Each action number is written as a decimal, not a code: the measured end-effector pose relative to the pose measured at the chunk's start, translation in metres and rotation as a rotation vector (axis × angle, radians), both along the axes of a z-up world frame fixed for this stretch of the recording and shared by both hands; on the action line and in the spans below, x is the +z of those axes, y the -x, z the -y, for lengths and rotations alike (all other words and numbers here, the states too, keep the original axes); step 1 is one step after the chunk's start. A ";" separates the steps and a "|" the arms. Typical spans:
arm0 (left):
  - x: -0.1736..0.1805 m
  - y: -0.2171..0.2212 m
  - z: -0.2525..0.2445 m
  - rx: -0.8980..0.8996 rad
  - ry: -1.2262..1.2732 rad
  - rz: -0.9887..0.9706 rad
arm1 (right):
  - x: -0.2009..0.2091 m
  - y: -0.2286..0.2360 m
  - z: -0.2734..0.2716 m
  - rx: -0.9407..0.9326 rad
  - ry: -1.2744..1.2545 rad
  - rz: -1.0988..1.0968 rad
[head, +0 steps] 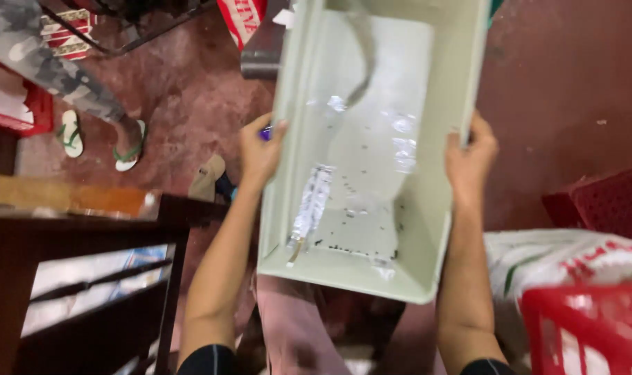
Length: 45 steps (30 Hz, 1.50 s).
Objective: The person uses a purple-handled tool to manipulate small black components on a white strip, placing them into a white tray. They handle the strip and components repeatedly, organizing them within the tray before moving the tray to a nearby table.
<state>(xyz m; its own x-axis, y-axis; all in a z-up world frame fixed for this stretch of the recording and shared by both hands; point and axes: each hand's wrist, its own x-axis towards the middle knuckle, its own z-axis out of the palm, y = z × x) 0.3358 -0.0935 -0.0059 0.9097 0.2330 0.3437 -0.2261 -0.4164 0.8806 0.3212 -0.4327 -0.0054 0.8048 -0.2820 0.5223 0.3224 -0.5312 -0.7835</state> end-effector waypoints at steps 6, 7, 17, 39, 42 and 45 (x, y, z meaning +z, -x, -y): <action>-0.009 -0.053 0.035 -0.038 -0.287 0.025 | 0.026 -0.006 0.013 -0.178 0.187 -0.286; 0.001 -0.054 0.037 -0.046 -0.286 0.031 | 0.027 -0.008 0.011 -0.187 0.187 -0.282; 0.047 -0.051 0.045 -0.116 -0.139 -0.248 | 0.037 -0.015 0.003 -0.250 -0.105 -0.412; 0.051 -0.062 0.042 0.042 0.109 -0.716 | 0.009 -0.010 0.011 -0.459 -0.208 -0.526; 0.057 -0.064 0.042 0.065 0.091 -0.757 | 0.003 -0.009 0.014 -0.455 -0.219 -0.560; 0.067 -0.066 0.040 0.083 -0.059 -0.866 | 0.013 -0.010 0.009 -0.467 -0.195 -0.580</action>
